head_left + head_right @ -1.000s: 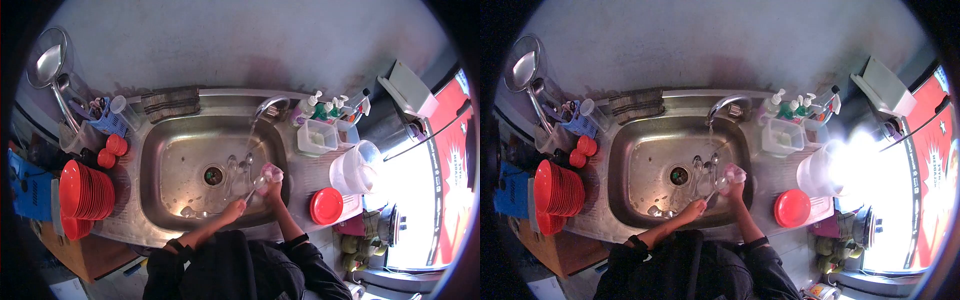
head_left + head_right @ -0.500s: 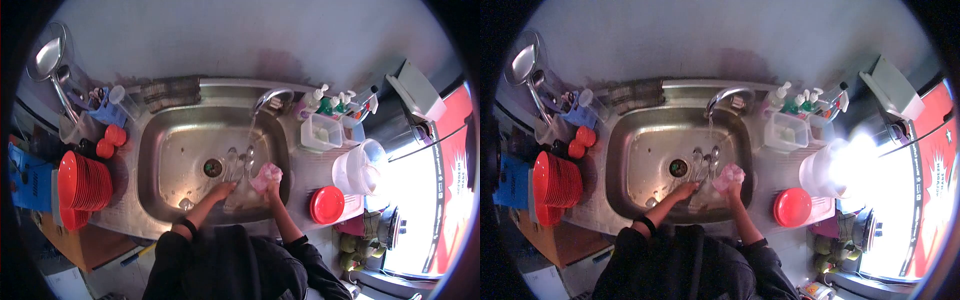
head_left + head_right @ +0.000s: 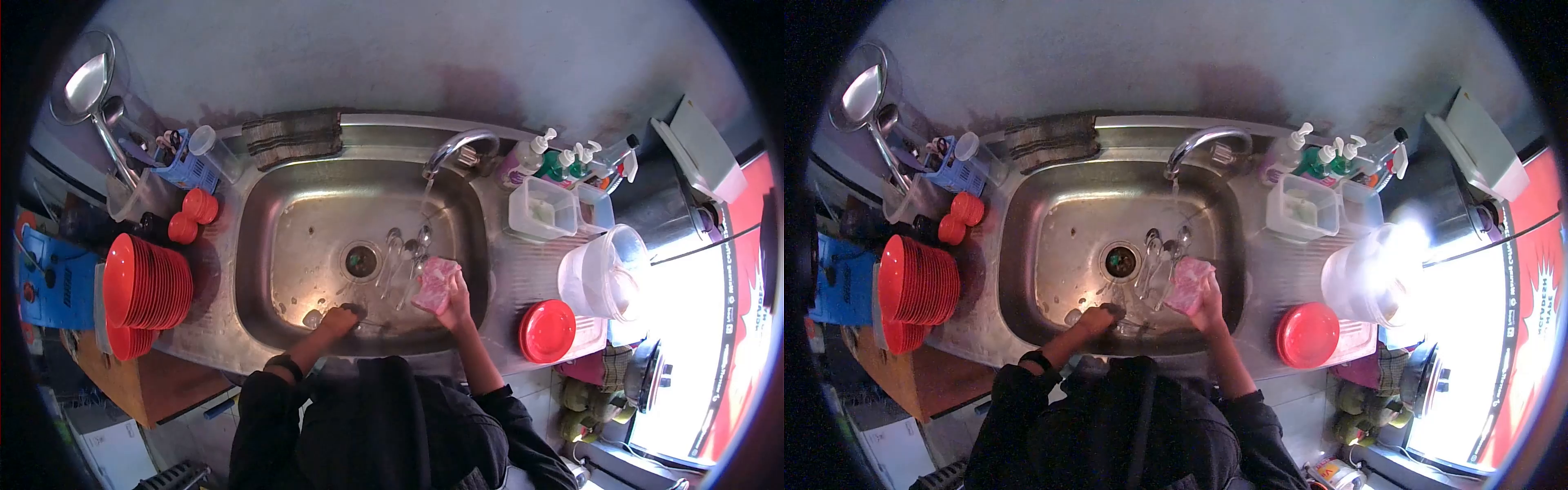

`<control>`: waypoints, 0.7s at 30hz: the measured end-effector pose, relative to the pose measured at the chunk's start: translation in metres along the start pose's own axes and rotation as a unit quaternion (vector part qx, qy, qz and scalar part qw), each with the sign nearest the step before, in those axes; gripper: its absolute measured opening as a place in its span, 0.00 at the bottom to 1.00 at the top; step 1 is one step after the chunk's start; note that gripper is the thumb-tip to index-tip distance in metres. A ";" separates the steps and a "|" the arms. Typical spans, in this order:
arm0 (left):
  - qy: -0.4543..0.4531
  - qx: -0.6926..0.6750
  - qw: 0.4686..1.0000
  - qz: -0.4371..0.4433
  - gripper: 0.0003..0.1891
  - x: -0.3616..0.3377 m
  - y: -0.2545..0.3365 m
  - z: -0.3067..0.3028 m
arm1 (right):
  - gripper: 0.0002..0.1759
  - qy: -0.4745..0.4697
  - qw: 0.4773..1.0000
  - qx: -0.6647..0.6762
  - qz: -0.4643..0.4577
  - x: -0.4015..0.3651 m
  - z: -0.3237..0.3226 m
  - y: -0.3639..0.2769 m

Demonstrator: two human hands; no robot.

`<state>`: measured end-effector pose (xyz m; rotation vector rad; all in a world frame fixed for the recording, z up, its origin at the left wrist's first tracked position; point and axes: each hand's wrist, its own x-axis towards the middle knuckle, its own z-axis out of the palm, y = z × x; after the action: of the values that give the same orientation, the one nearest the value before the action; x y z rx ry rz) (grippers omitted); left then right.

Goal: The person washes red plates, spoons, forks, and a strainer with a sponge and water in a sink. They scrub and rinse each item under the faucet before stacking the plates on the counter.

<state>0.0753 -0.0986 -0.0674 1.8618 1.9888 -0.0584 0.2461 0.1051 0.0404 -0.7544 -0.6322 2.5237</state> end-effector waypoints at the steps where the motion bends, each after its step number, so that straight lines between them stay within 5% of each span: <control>1: 0.002 0.012 1.000 -0.010 0.09 0.000 0.008 -0.018 | 0.28 0.000 1.000 0.000 -0.003 -0.002 0.003 -0.003; 6: 0.089 -0.107 0.983 -0.121 0.09 0.008 0.024 -0.068 | 0.28 0.037 0.998 0.031 0.029 -0.015 0.005 -0.011; 8: 0.202 -0.251 0.932 -0.166 0.10 0.011 0.035 -0.080 | 0.27 0.029 0.999 0.032 0.031 -0.010 -0.010 -0.006; 12: 0.262 -0.421 0.858 -0.131 0.13 0.019 0.063 -0.096 | 0.19 -0.020 0.998 -0.061 0.011 -0.001 -0.021 0.013; 16: 0.317 -0.408 0.855 -0.034 0.05 0.041 0.067 -0.086 | 0.15 0.012 0.982 -0.188 0.010 0.007 0.001 0.024; 21: 0.176 -0.605 0.776 0.024 0.11 0.056 0.074 -0.078 | 0.14 -0.054 0.970 -0.238 0.001 0.016 0.009 0.025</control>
<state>0.1249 -0.0135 0.0039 1.0299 1.4594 1.3365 0.2216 0.0908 0.0274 -0.7724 -1.3035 2.4499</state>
